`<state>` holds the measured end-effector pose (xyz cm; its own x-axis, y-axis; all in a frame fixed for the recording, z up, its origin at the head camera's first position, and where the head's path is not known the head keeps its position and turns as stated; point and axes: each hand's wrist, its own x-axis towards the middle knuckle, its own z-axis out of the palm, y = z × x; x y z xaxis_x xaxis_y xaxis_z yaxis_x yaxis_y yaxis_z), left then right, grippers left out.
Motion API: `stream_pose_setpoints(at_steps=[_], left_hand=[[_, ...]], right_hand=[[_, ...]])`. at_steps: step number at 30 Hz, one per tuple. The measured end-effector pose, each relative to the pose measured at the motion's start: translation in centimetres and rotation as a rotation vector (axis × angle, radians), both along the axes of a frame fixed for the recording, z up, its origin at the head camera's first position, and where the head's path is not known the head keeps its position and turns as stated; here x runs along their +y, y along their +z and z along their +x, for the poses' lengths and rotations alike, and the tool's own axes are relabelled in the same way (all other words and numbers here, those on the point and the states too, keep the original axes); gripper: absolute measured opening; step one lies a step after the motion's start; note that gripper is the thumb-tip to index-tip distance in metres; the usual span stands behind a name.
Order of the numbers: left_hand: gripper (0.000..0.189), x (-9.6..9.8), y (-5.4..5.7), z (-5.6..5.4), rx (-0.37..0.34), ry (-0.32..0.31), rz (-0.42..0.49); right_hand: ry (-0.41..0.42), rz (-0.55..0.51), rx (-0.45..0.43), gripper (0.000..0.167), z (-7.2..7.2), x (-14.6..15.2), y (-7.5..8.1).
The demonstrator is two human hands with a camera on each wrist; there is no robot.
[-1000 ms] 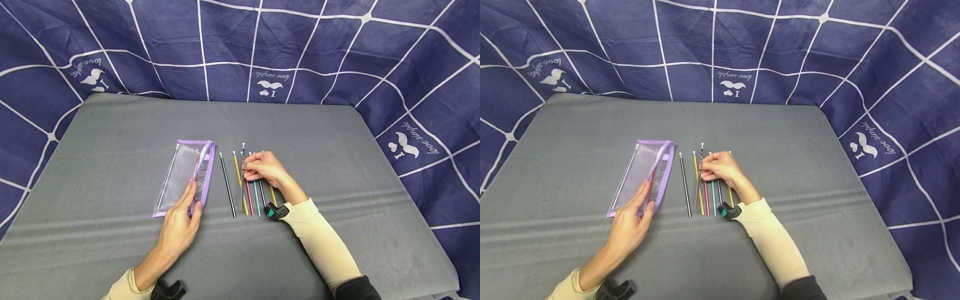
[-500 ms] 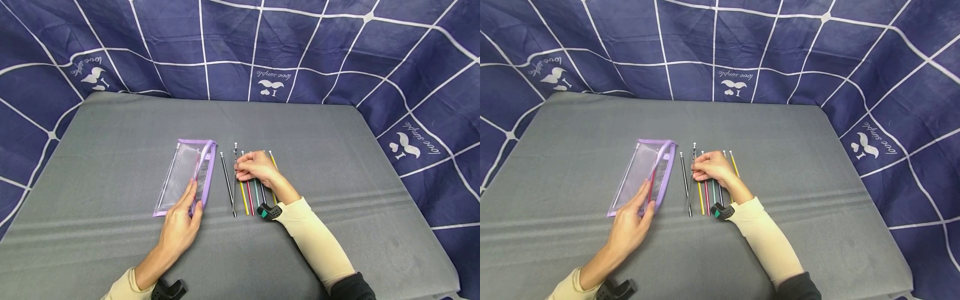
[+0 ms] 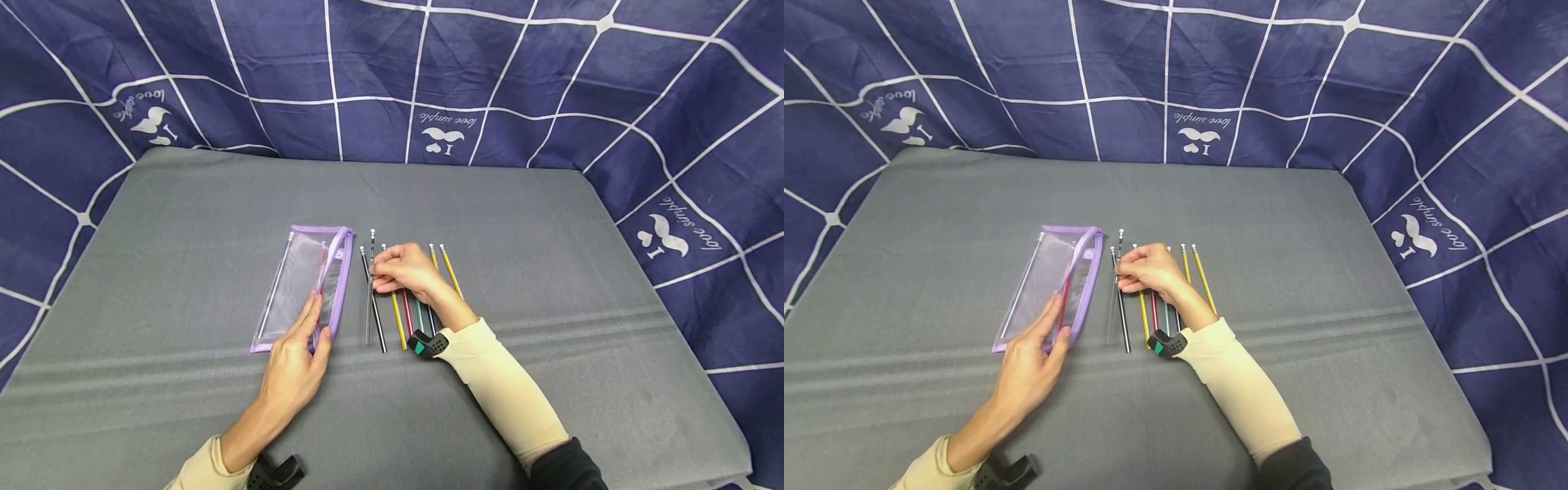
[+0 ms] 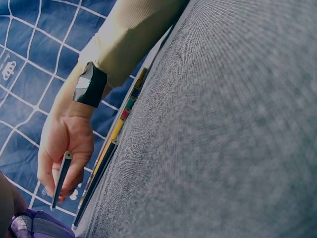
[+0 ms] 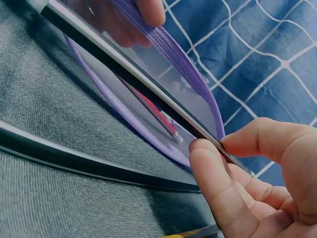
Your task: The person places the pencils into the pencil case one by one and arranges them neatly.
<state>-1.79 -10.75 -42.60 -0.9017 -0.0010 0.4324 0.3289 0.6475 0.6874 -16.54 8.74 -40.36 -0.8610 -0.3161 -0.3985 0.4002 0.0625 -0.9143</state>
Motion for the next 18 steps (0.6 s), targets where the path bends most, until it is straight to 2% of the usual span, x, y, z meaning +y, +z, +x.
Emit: stream_pose_setpoints(at_steps=[18], left_hand=[[0.051,-0.1,0.0,0.1,-0.009,-0.007,-0.002]], right_hand=[[-0.113,-0.074,0.069,0.009,0.4,-1.7,0.0]])
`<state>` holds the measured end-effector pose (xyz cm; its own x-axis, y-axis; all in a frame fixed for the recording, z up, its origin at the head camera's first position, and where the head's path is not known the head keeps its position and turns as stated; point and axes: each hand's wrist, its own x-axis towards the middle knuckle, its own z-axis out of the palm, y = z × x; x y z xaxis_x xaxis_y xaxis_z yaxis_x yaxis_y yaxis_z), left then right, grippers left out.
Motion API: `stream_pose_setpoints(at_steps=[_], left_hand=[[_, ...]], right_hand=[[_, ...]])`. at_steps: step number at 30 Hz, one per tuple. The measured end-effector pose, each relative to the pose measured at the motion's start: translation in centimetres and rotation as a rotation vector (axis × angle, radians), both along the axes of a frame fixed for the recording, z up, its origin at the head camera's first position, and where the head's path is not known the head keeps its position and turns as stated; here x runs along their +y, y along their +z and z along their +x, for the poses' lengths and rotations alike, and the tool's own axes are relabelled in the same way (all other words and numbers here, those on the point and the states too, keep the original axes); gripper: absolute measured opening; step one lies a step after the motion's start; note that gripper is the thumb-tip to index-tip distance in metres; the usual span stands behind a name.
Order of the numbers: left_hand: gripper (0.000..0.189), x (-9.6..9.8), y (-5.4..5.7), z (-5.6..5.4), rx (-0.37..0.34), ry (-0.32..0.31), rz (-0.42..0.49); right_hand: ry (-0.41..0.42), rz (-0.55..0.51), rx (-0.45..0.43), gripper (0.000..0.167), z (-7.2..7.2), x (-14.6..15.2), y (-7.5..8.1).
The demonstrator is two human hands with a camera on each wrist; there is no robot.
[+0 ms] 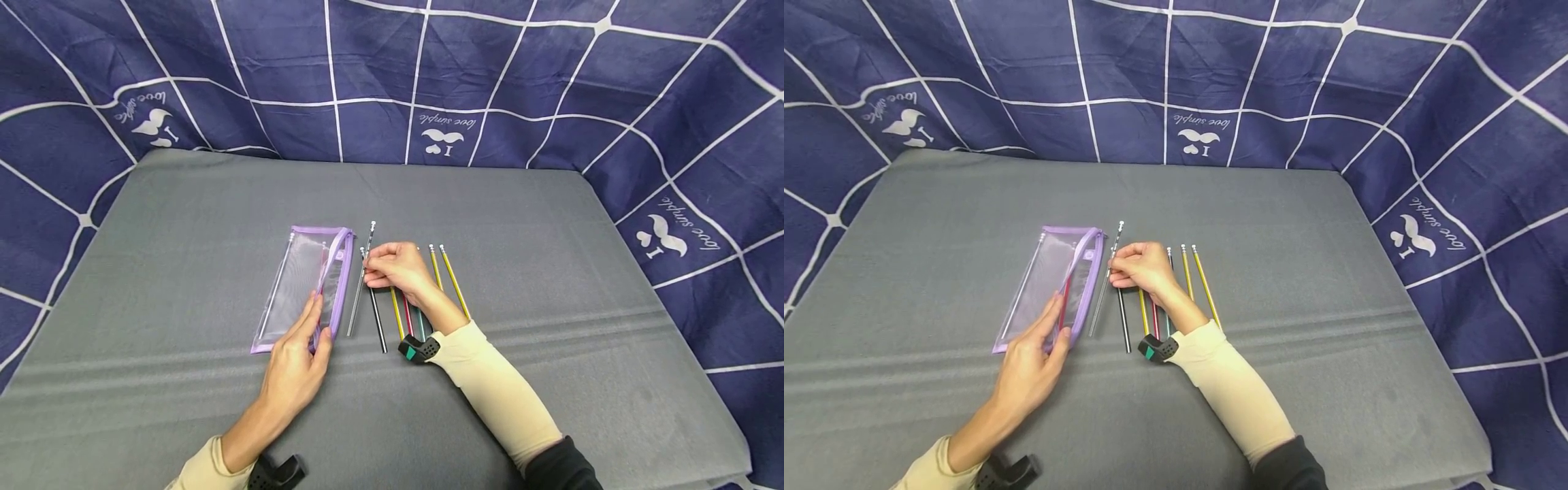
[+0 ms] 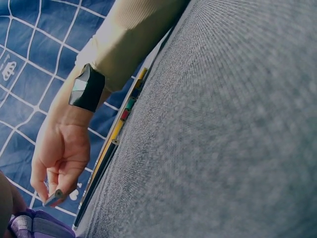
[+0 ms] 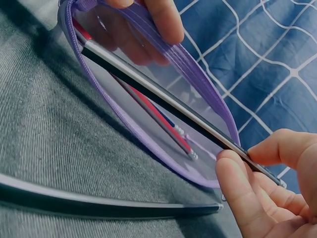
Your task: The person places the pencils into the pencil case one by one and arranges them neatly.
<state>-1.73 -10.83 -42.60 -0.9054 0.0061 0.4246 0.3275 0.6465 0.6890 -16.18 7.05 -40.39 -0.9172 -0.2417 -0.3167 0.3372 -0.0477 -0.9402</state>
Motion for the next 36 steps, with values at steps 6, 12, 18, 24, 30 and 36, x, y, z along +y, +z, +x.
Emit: stream_pose_setpoints(at_steps=[6,12,18,24,30,36], left_hand=[[0.05,0.0,0.0,0.0,0.005,-0.003,0.007],[0.05,0.0,-0.1,-0.1,0.005,-0.007,0.012],[0.05,0.0,0.0,-0.1,0.009,-0.012,0.014],[0.05,0.0,0.0,-0.1,0.011,-0.012,0.013],[0.051,0.0,0.0,-0.1,0.013,-0.011,0.01],[0.051,0.0,0.0,-0.1,0.026,-0.007,0.012]], right_hand=[[-0.039,-0.04,0.025,0.01,0.1,-0.6,0.0],[-0.042,-0.062,0.044,0.011,0.3,-1.5,-0.2],[-0.02,-0.064,0.041,0.009,0.7,-2.4,-0.6],[0.009,-0.049,0.025,0.009,1.1,-3.1,-0.7],[0.027,-0.035,-0.004,0.009,1.4,-3.6,-0.6],[0.041,-0.032,-0.054,0.008,1.5,-3.9,-0.7]])
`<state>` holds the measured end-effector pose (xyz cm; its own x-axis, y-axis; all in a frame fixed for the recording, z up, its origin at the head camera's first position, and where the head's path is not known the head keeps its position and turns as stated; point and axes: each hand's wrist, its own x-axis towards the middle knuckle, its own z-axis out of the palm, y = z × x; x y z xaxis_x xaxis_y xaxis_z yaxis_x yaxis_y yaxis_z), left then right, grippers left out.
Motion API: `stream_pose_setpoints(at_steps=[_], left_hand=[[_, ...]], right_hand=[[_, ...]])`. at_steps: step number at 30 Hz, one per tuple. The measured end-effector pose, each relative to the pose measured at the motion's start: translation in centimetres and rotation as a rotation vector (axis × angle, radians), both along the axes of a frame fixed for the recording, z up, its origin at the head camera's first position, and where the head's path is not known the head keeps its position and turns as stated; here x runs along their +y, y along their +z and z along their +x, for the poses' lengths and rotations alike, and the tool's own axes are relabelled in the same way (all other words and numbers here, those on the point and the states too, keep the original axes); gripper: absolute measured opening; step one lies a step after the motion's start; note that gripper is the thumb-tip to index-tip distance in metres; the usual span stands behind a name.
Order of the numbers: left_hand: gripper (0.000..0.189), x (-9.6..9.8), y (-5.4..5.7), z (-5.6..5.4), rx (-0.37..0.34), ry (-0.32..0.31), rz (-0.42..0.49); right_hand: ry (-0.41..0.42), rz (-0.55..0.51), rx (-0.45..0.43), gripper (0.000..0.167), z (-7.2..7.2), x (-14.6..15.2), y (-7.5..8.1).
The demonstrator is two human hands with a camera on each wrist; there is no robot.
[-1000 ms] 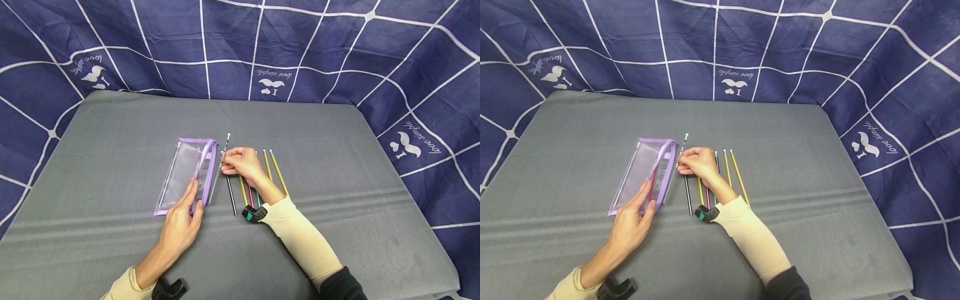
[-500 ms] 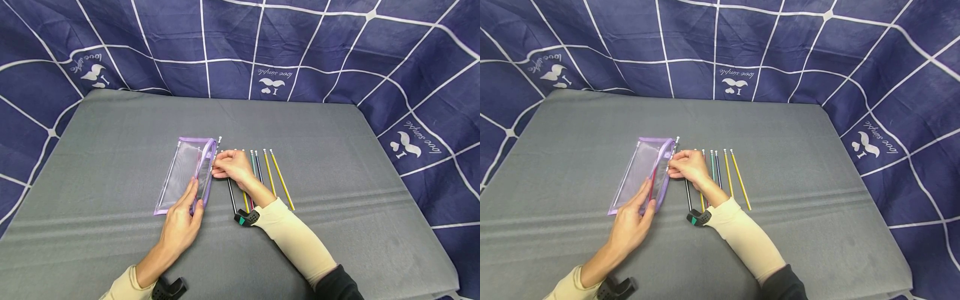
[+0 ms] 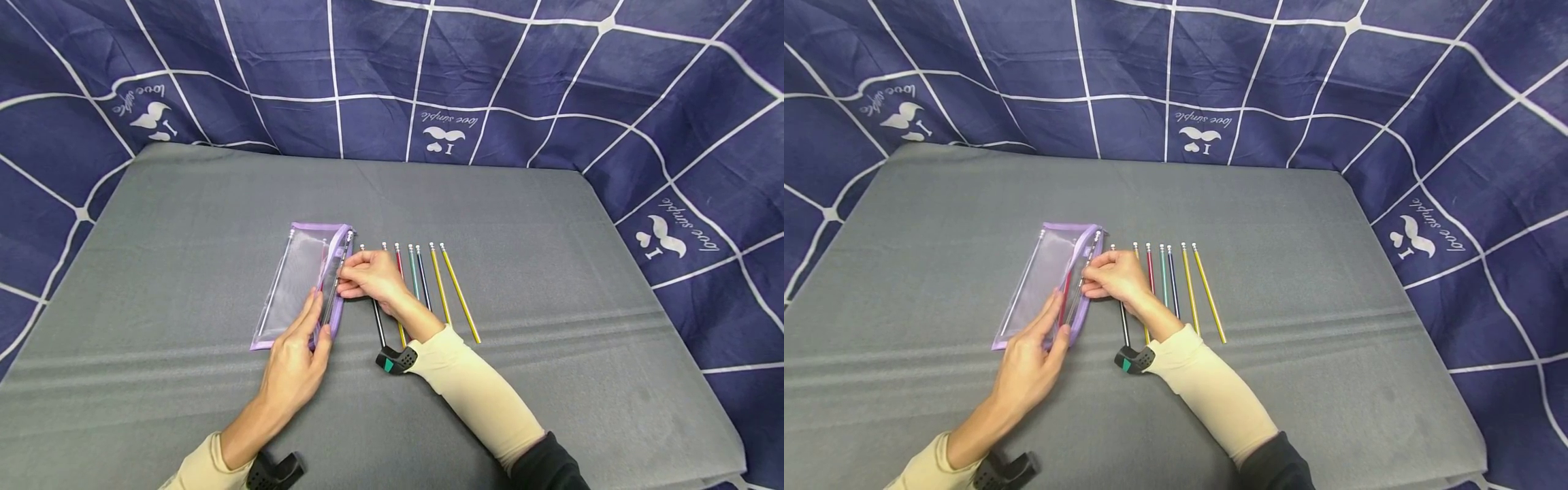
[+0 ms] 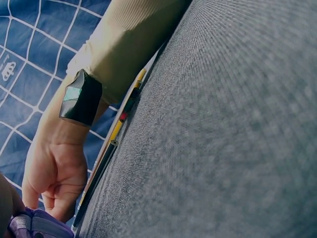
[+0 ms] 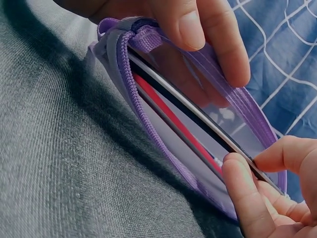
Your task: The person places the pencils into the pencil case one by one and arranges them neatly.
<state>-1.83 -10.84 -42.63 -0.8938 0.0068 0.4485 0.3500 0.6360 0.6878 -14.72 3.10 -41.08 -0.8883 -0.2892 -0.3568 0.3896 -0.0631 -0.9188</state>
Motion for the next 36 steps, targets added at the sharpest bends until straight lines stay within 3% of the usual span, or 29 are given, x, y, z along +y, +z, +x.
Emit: stream_pose_setpoints(at_steps=[7,17,36], left_hand=[[0.052,-0.04,0.05,0.08,-0.001,0.005,-0.003],[0.05,-0.06,0.04,-0.06,0.003,-0.001,-0.009],[0.05,-0.07,0.12,0.03,0.008,0.0,-0.009]], right_hand=[[0.016,0.012,-0.009,0.016,0.02,-0.3,0.03],[0.102,-0.017,0.021,0.023,0.06,-0.4,0.08],[0.075,-0.033,0.073,0.021,0.12,0.13,0.39]])
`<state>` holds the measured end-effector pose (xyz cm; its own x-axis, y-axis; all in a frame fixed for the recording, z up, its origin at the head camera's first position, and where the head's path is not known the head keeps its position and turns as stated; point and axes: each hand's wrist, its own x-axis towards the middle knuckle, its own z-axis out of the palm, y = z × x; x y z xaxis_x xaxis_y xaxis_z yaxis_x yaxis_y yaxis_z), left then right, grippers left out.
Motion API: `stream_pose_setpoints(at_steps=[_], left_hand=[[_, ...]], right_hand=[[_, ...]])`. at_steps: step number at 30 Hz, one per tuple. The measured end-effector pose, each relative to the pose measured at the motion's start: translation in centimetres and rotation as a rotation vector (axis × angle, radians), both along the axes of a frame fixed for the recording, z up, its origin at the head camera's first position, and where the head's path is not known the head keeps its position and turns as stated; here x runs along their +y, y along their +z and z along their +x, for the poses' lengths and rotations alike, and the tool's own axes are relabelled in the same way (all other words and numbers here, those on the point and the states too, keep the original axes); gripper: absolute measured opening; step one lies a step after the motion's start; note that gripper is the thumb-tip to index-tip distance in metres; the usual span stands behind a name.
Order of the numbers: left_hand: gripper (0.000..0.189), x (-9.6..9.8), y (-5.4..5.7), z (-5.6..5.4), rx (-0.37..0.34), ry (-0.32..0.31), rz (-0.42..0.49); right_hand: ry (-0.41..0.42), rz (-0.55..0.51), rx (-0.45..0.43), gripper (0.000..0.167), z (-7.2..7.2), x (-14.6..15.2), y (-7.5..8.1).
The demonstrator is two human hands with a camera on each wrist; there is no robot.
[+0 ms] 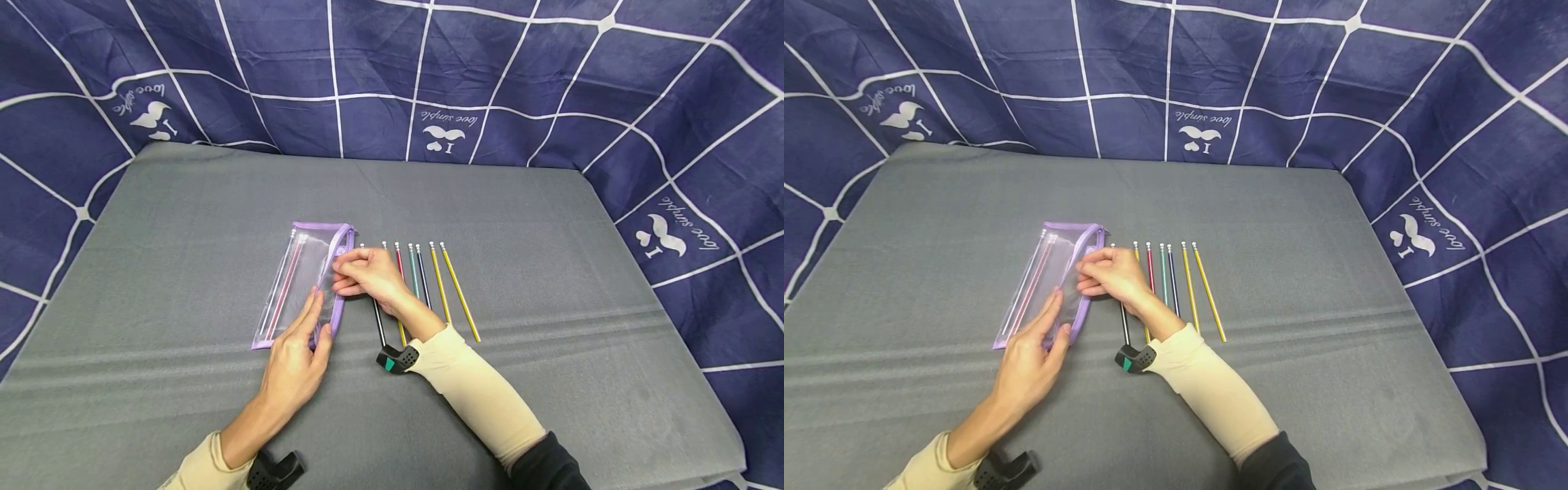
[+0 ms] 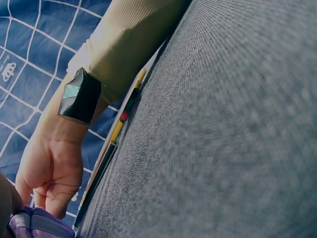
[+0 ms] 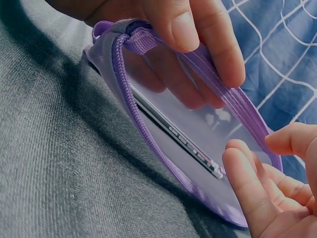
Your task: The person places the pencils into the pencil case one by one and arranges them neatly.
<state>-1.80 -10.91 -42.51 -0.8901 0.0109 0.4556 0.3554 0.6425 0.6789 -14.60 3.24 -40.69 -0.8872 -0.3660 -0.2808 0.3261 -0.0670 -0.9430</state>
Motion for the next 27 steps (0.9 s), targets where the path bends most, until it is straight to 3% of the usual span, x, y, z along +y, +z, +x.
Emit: stream_pose_setpoints(at_steps=[27], left_hand=[[0.05,0.0,0.0,0.0,0.011,-0.003,-0.002]], right_hand=[[-0.037,0.046,0.041,0.019,0.1,1.9,0.3]])
